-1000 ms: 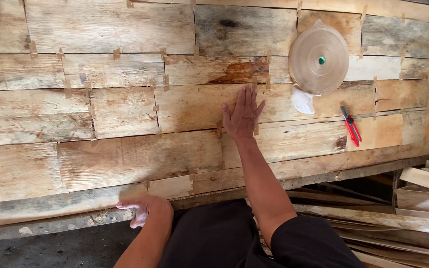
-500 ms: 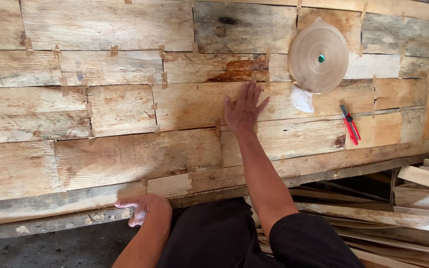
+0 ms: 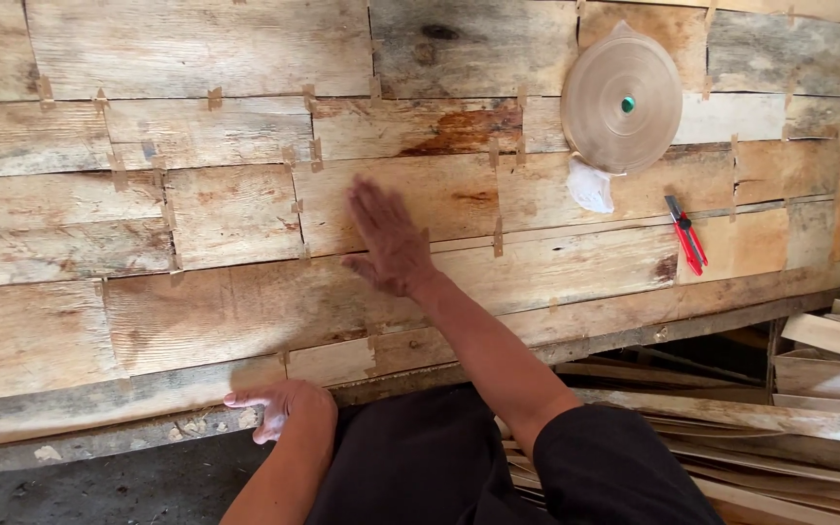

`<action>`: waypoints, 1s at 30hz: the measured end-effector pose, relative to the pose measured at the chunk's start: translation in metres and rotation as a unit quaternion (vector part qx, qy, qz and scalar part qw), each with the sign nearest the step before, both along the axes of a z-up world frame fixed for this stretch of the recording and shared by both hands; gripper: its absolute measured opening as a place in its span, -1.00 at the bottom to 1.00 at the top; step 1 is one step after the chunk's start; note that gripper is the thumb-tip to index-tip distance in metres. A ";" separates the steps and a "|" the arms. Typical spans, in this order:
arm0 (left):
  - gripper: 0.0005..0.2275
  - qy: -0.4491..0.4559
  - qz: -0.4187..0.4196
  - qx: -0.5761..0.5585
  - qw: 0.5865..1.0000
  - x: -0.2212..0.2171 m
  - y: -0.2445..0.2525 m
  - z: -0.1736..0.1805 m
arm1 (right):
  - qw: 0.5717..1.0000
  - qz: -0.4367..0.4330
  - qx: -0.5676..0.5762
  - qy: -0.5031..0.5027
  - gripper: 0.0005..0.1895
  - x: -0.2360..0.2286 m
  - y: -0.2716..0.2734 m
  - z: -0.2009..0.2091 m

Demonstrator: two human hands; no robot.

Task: Arranging and joining small wood veneer pieces on a workbench using adhesive tape and a utility knife.

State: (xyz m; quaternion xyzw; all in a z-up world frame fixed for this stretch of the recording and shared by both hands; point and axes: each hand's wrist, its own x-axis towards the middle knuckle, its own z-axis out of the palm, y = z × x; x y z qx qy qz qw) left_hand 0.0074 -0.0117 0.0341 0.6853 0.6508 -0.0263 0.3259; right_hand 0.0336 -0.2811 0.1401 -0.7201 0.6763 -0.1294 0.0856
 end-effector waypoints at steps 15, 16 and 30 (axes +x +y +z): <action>-0.33 -0.010 0.063 0.040 0.997 -0.011 -0.002 -0.033 | 0.998 0.014 0.045 -0.030 -0.19 0.022 -0.047 -0.028; -0.33 -0.009 0.066 0.043 0.997 -0.012 0.000 -0.028 | 0.998 0.014 0.048 -0.030 -0.19 0.024 -0.040 -0.023; -0.31 -0.027 0.117 0.044 0.992 -0.003 -0.007 0.003 | 0.996 0.021 0.056 -0.065 -0.19 0.035 0.025 -0.018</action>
